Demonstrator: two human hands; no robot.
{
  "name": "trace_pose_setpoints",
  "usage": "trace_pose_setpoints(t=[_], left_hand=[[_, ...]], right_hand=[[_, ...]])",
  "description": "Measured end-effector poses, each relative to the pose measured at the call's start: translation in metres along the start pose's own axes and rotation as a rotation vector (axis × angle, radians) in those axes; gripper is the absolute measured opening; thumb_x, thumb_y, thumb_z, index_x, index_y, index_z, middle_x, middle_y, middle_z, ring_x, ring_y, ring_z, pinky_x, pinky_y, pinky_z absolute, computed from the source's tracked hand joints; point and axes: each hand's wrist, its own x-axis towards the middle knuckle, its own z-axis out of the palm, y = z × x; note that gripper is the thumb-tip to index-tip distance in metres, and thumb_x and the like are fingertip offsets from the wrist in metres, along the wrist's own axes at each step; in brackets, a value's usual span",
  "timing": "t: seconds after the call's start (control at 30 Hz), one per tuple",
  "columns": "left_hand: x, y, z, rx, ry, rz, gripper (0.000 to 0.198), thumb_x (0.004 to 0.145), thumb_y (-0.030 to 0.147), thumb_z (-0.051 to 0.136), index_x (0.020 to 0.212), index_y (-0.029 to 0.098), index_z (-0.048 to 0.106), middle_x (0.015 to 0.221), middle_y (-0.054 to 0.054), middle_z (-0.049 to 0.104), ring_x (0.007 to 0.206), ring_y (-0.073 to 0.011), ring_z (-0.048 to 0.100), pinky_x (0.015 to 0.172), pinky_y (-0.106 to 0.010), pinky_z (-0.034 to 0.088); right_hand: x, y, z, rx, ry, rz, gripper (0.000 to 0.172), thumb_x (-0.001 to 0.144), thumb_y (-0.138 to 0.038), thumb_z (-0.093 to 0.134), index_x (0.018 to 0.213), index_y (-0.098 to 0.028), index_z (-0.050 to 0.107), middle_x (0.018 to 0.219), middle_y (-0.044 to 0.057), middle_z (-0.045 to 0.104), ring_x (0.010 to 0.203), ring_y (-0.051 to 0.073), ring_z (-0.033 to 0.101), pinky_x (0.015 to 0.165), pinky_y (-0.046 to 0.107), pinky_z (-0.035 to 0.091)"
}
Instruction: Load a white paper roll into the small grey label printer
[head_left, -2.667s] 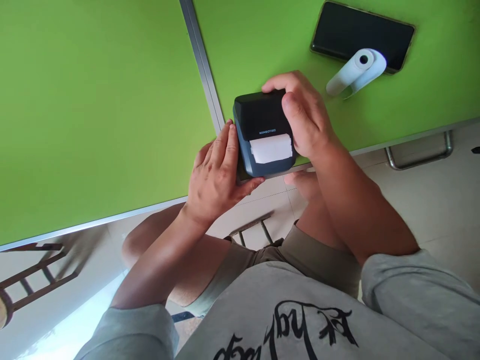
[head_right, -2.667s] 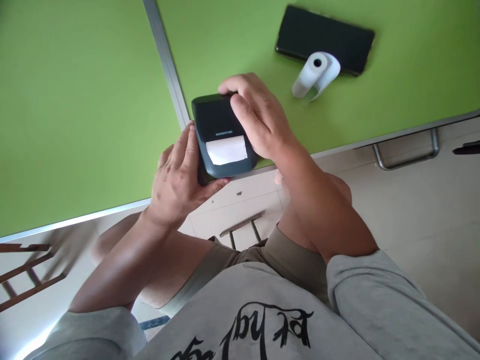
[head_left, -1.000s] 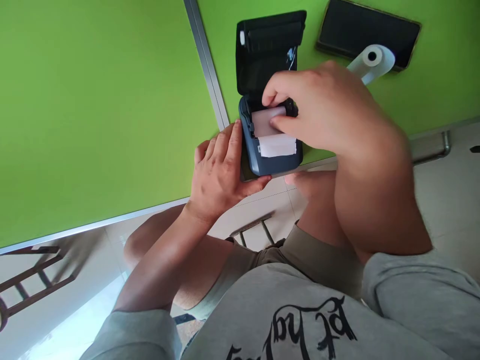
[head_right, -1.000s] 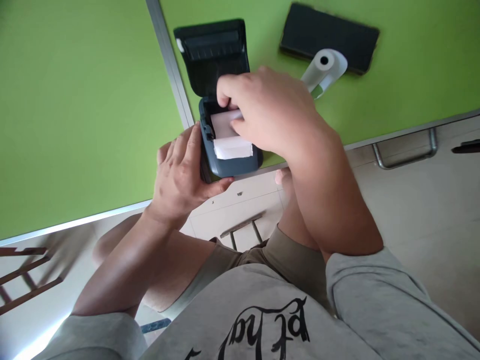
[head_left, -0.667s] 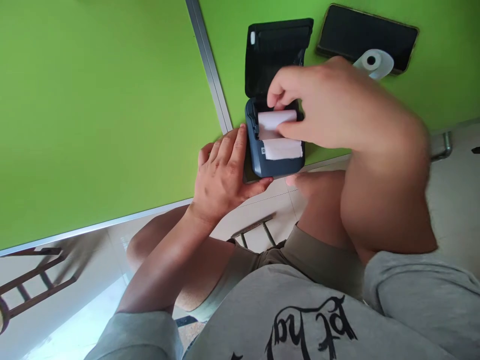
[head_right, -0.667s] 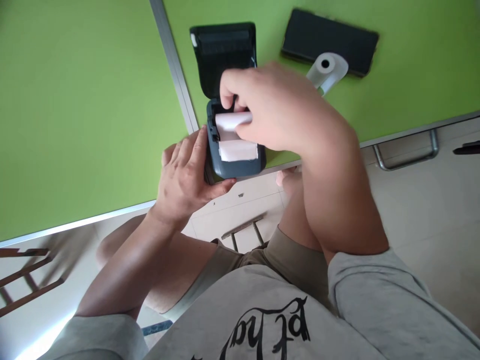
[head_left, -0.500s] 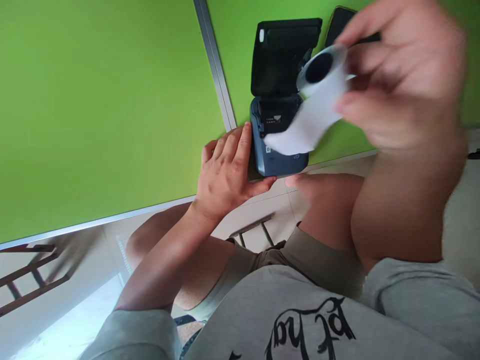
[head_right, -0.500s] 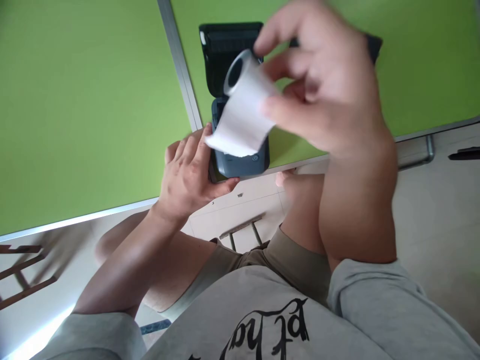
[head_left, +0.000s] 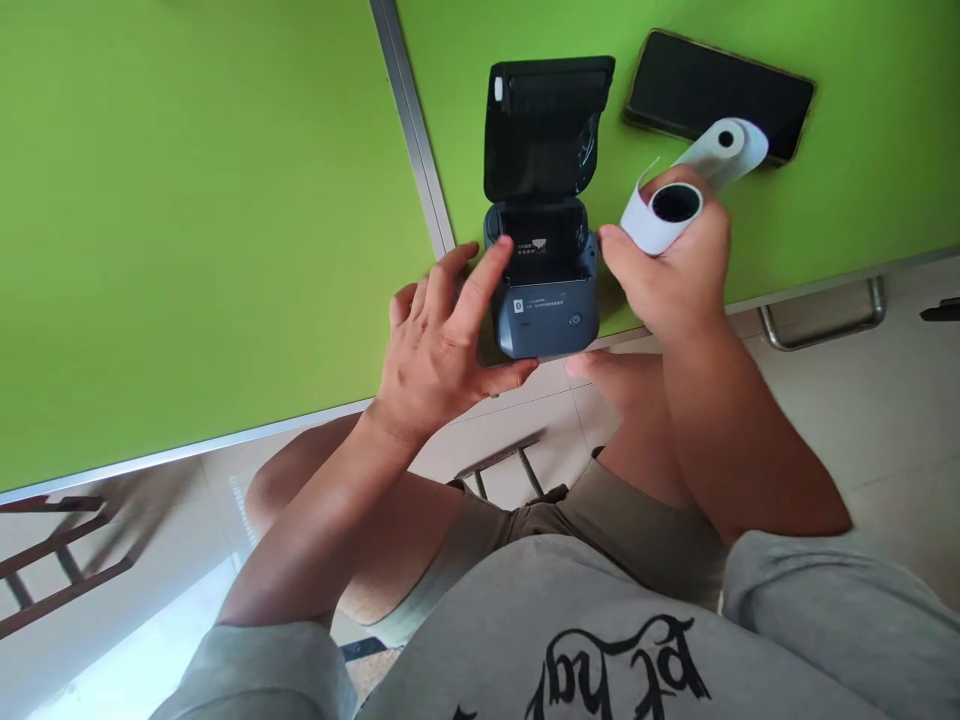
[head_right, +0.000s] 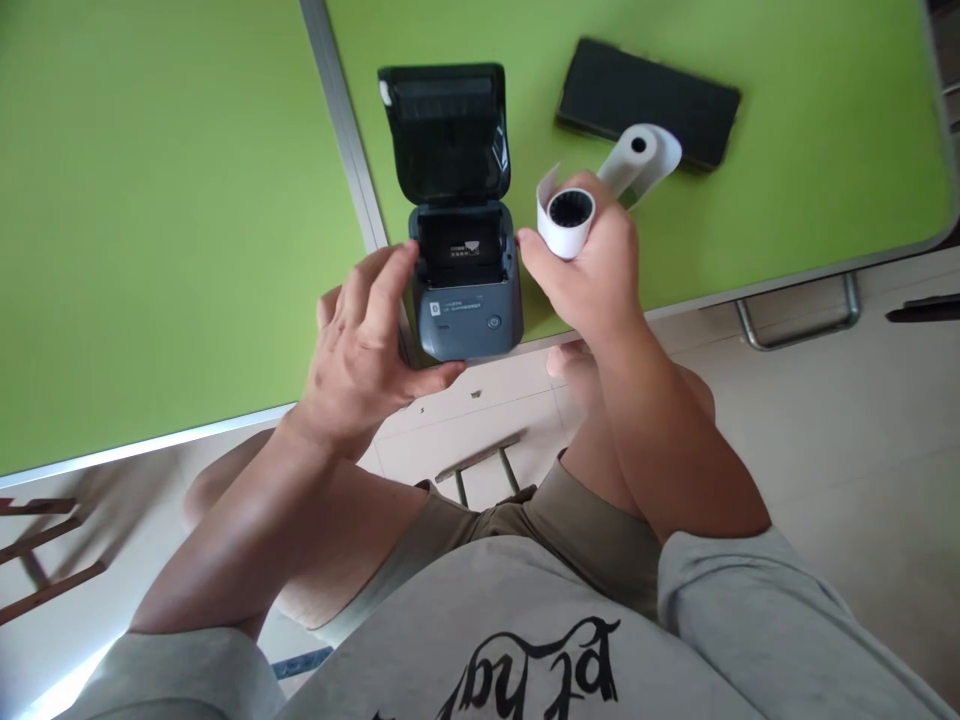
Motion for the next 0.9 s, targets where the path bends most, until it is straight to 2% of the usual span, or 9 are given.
trace_pose_setpoints(t=[0.1, 0.2, 0.3, 0.43, 0.6, 0.67, 0.8, 0.87, 0.9], left_hand=[[0.004, -0.001, -0.003, 0.010, -0.036, 0.044, 0.097, 0.079, 0.076, 0.077, 0.161, 0.036, 0.042, 0.170, -0.017, 0.038, 0.151, -0.0454, 0.045, 0.109, -0.055, 0.045], [0.008, -0.001, -0.003, 0.005, -0.059, 0.066, 0.094, 0.075, 0.068, 0.086, 0.154, 0.035, 0.048, 0.171, -0.017, 0.034, 0.152, -0.0466, 0.042, 0.111, -0.058, 0.045], [0.011, 0.000, -0.003, -0.011, -0.047, 0.090, 0.085, 0.075, 0.063, 0.088, 0.147, 0.032, 0.055, 0.170, -0.019, 0.035, 0.154, -0.0440, 0.041, 0.116, -0.058, 0.044], [0.012, 0.003, 0.000, -0.015, -0.040, 0.093, 0.080, 0.078, 0.066, 0.085, 0.144, 0.030, 0.056, 0.167, -0.020, 0.038, 0.152, -0.0416, 0.044, 0.115, -0.056, 0.048], [0.010, 0.004, 0.002, -0.013, -0.044, 0.102, 0.085, 0.078, 0.070, 0.084, 0.145, 0.030, 0.053, 0.167, -0.019, 0.039, 0.148, -0.0409, 0.050, 0.115, -0.055, 0.048], [0.010, 0.003, 0.003, -0.011, -0.017, 0.131, 0.085, 0.078, 0.069, 0.084, 0.145, 0.028, 0.053, 0.166, -0.021, 0.041, 0.147, -0.0403, 0.051, 0.114, -0.053, 0.048], [0.008, -0.001, 0.009, 0.004, 0.055, 0.179, 0.084, 0.079, 0.067, 0.084, 0.144, 0.026, 0.050, 0.163, -0.022, 0.044, 0.146, -0.0390, 0.053, 0.113, -0.050, 0.049], [0.008, -0.002, 0.011, 0.010, 0.083, 0.197, 0.084, 0.079, 0.068, 0.084, 0.144, 0.026, 0.048, 0.162, -0.022, 0.044, 0.145, -0.0397, 0.054, 0.111, -0.050, 0.049], [0.007, -0.002, 0.012, 0.009, 0.095, 0.205, 0.085, 0.079, 0.068, 0.084, 0.144, 0.026, 0.047, 0.161, -0.022, 0.045, 0.144, -0.0405, 0.054, 0.110, -0.050, 0.050]], right_hand=[[0.001, -0.001, -0.003, -0.078, -0.008, -0.026, 0.033, 0.082, -0.048, 0.073, 0.090, -0.030, 0.046, 0.088, 0.003, 0.063, 0.087, 0.026, 0.063, 0.084, 0.046, 0.052], [0.001, -0.002, -0.003, -0.104, -0.031, -0.048, 0.030, 0.086, -0.042, 0.071, 0.104, -0.032, 0.050, 0.106, 0.005, 0.069, 0.096, 0.026, 0.067, 0.086, 0.044, 0.056], [0.000, -0.004, -0.003, -0.106, -0.045, -0.087, 0.032, 0.087, -0.033, 0.070, 0.114, -0.032, 0.053, 0.112, 0.004, 0.072, 0.101, 0.025, 0.069, 0.087, 0.043, 0.056], [-0.002, -0.004, -0.002, -0.092, -0.069, -0.125, 0.032, 0.083, -0.020, 0.066, 0.113, -0.030, 0.061, 0.116, 0.006, 0.073, 0.105, 0.025, 0.069, 0.084, 0.041, 0.057], [-0.005, -0.004, 0.002, -0.074, -0.127, -0.099, 0.053, 0.083, -0.022, 0.063, 0.134, -0.033, 0.050, 0.126, 0.006, 0.071, 0.105, 0.023, 0.069, 0.087, 0.042, 0.058], [-0.007, -0.011, -0.003, -0.077, -0.071, -0.152, 0.052, 0.081, -0.023, 0.063, 0.131, -0.033, 0.054, 0.129, 0.007, 0.069, 0.115, 0.027, 0.067, 0.090, 0.045, 0.058], [-0.008, -0.026, -0.031, -0.045, 0.232, -0.245, 0.047, 0.076, -0.016, 0.058, 0.120, -0.032, 0.063, 0.121, 0.003, 0.063, 0.118, 0.027, 0.063, 0.094, 0.046, 0.054], [-0.002, -0.027, -0.046, -0.076, 0.266, -0.206, 0.045, 0.082, -0.014, 0.056, 0.122, -0.034, 0.064, 0.121, 0.002, 0.058, 0.126, 0.027, 0.060, 0.100, 0.046, 0.053], [0.003, -0.025, -0.051, -0.077, 0.205, -0.168, 0.043, 0.087, -0.018, 0.055, 0.125, -0.035, 0.062, 0.124, 0.003, 0.056, 0.134, 0.029, 0.056, 0.101, 0.047, 0.053]])
